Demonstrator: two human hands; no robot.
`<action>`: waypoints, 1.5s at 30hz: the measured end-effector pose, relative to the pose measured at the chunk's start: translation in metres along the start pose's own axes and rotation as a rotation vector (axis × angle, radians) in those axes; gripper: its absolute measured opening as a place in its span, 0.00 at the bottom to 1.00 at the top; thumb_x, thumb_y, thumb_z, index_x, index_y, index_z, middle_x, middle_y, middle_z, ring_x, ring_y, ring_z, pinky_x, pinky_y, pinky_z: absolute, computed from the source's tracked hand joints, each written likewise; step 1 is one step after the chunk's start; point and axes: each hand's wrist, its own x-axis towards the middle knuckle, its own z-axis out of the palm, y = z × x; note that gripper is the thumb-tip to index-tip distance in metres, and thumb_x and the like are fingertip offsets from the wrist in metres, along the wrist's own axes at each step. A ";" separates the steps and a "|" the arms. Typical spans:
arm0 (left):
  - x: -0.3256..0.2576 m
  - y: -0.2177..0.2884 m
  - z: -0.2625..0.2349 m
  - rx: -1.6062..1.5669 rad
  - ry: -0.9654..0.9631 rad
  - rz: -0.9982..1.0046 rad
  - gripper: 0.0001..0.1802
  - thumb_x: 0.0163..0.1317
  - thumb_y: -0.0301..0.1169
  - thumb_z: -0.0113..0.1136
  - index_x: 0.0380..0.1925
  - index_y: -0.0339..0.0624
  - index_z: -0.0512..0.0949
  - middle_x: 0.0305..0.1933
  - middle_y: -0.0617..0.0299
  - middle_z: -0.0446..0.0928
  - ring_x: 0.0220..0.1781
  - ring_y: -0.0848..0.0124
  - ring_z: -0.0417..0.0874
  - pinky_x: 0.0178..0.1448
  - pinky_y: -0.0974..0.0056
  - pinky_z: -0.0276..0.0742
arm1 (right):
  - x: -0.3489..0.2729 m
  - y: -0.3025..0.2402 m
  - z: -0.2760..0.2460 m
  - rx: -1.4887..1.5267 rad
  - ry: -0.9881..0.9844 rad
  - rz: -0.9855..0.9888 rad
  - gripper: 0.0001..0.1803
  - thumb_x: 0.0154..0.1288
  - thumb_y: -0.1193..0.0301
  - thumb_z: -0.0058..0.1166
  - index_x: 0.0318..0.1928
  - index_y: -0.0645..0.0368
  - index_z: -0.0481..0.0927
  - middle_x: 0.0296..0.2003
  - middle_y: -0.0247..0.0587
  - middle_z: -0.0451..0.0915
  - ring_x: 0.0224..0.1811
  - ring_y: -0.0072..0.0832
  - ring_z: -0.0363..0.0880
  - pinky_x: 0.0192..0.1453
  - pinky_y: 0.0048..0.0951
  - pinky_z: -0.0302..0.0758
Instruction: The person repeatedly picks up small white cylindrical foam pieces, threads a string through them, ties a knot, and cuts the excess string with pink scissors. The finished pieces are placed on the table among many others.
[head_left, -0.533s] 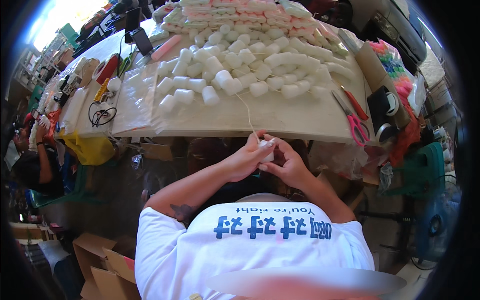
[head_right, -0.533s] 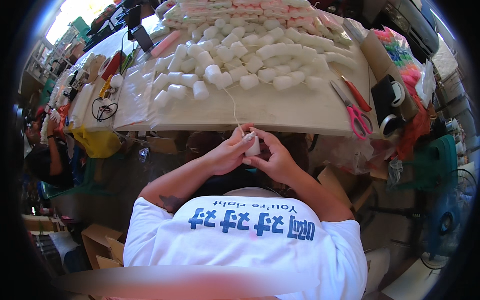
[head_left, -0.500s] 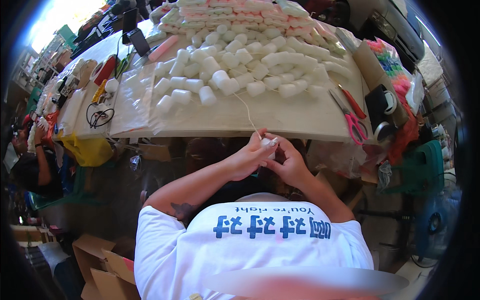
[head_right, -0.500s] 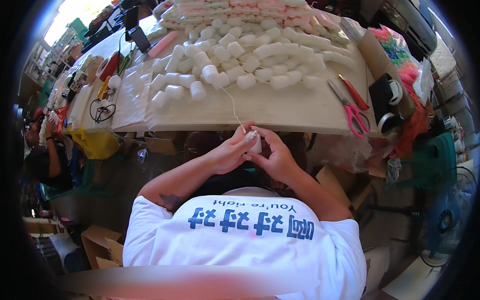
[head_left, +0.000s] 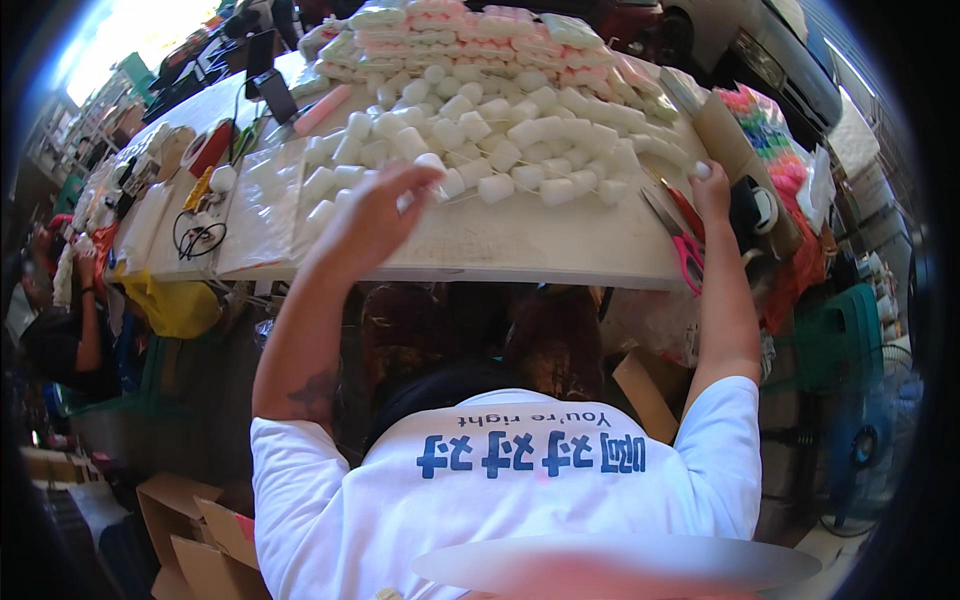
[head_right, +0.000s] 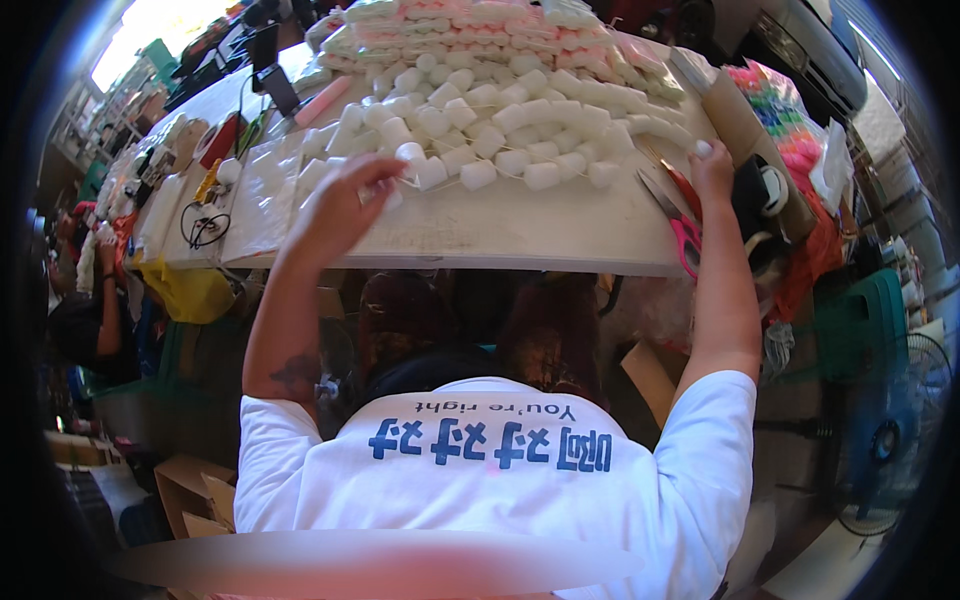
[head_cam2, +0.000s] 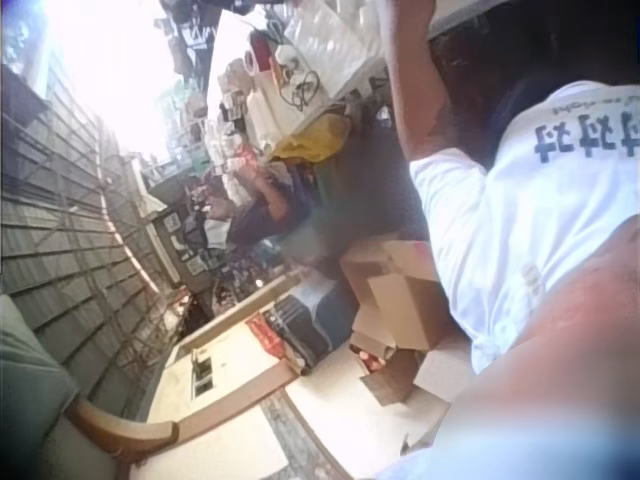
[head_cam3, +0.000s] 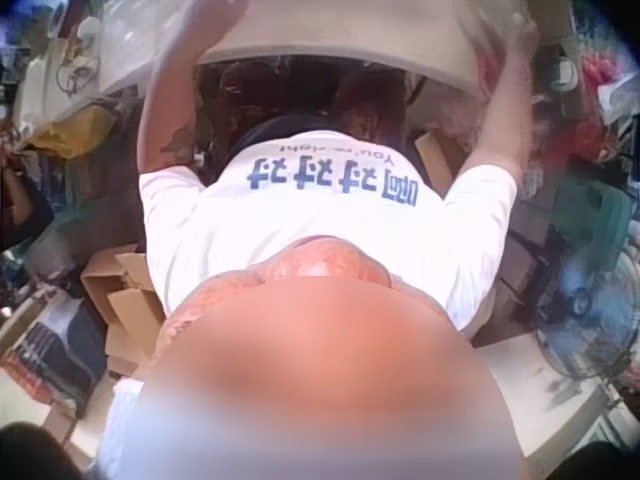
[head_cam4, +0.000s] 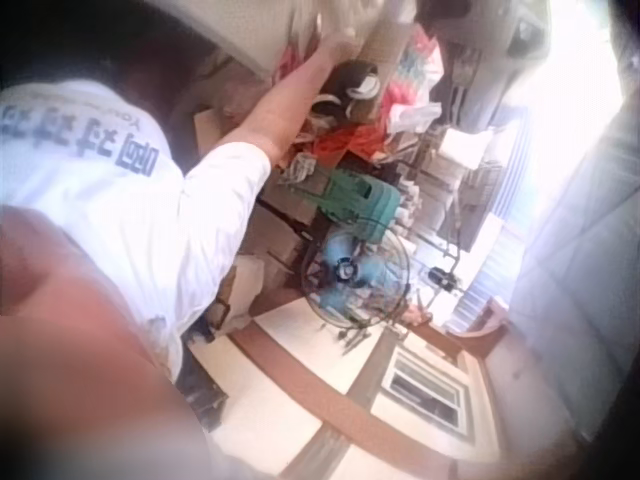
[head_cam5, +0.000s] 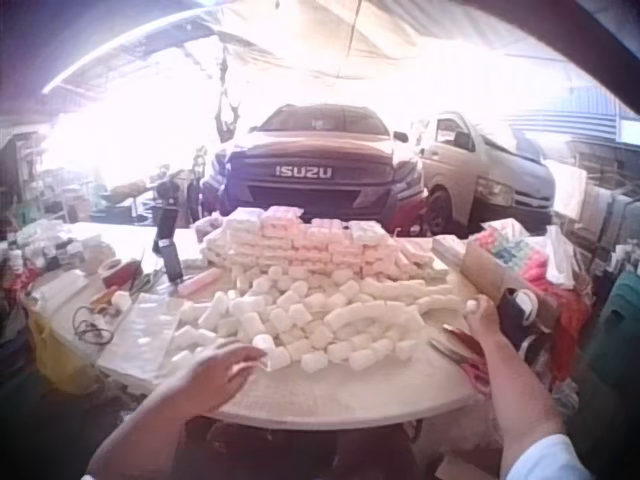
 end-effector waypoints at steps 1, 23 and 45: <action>0.006 -0.009 -0.007 -0.072 0.026 -0.083 0.13 0.62 0.22 0.56 0.47 0.39 0.78 0.44 0.62 0.78 0.43 0.75 0.78 0.48 0.69 0.75 | 0.006 0.016 0.007 -0.060 -0.064 0.083 0.27 0.54 0.66 0.63 0.54 0.63 0.74 0.50 0.57 0.78 0.51 0.48 0.78 0.56 0.40 0.73; -0.030 -0.001 0.034 -0.402 -0.171 -0.161 0.06 0.63 0.27 0.58 0.36 0.38 0.82 0.30 0.64 0.79 0.31 0.74 0.79 0.34 0.68 0.74 | -0.195 -0.282 -0.032 0.914 -0.518 -0.688 0.15 0.59 0.77 0.60 0.48 0.60 0.80 0.42 0.46 0.81 0.41 0.39 0.81 0.45 0.31 0.78; -0.010 0.005 0.082 -1.188 0.079 -0.099 0.12 0.63 0.21 0.58 0.47 0.39 0.78 0.43 0.61 0.75 0.38 0.78 0.79 0.36 0.73 0.76 | -0.192 -0.276 -0.046 1.277 -0.605 -0.106 0.06 0.63 0.79 0.57 0.40 0.64 0.83 0.35 0.32 0.76 0.38 0.17 0.73 0.40 0.18 0.70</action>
